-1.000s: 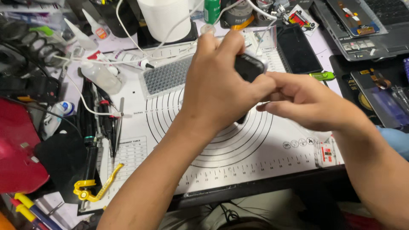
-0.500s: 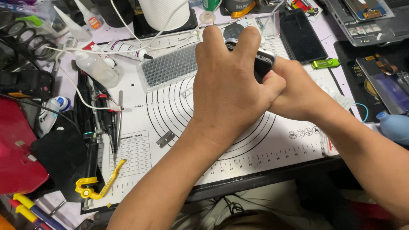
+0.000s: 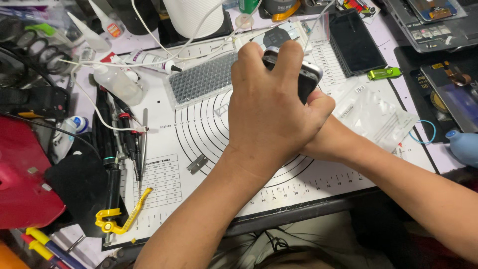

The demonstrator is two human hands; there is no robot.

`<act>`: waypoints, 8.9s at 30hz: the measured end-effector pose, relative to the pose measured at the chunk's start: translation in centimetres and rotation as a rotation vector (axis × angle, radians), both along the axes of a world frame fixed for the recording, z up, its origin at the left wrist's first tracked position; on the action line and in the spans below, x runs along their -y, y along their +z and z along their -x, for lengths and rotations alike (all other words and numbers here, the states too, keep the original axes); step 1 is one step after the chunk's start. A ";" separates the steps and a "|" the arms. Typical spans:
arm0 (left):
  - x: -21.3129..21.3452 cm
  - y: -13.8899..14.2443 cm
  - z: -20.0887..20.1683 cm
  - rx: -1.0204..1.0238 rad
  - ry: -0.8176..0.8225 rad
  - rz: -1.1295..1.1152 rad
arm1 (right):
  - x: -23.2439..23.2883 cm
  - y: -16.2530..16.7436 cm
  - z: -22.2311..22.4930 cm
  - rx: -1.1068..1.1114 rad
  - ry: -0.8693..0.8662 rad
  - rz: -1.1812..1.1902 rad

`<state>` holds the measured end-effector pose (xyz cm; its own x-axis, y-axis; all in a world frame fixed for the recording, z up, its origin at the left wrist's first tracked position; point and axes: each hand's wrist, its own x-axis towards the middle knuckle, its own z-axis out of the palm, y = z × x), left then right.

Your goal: The person uses a metal prying tool to separate the screen assembly from the smartphone frame, then removes the back cover to expose the internal components. The person places the separated parts on the workbench.

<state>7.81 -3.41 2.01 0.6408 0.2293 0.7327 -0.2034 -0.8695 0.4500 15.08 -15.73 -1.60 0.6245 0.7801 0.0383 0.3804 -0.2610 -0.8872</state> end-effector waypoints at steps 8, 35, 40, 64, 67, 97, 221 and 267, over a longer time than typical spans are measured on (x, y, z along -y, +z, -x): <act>-0.6 0.7 1.3 -0.010 -0.202 0.056 | 3.1 2.2 0.2 0.066 0.149 0.304; -5.1 -1.0 0.6 -0.083 -0.639 0.251 | 0.8 -1.0 -4.8 0.033 0.320 -0.486; -5.1 -1.2 0.4 -0.067 -0.654 0.244 | 0.8 -1.1 -4.9 0.069 0.352 -0.548; -4.6 -1.1 0.7 -0.066 -0.681 0.238 | 1.1 -1.1 -5.0 0.063 0.348 -0.562; -4.6 -1.1 0.8 -0.083 -0.672 0.238 | 1.4 -1.1 -5.3 0.049 0.361 -0.522; -5.0 -1.3 -0.1 -0.217 -0.730 0.504 | 0.6 0.4 -6.9 -0.028 0.347 -0.341; -6.2 -2.9 -3.5 0.021 0.008 0.475 | 0.9 0.1 -6.7 -0.047 0.385 0.078; -8.8 -4.1 -4.1 0.007 -0.107 1.189 | -3.2 -2.7 -4.4 0.307 0.105 -0.156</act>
<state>11.96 5.34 -2.08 0.6948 0.7120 0.1011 -0.2551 0.1126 0.9603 19.47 -12.51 -4.26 0.4818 0.8095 0.3355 0.6533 -0.0766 -0.7532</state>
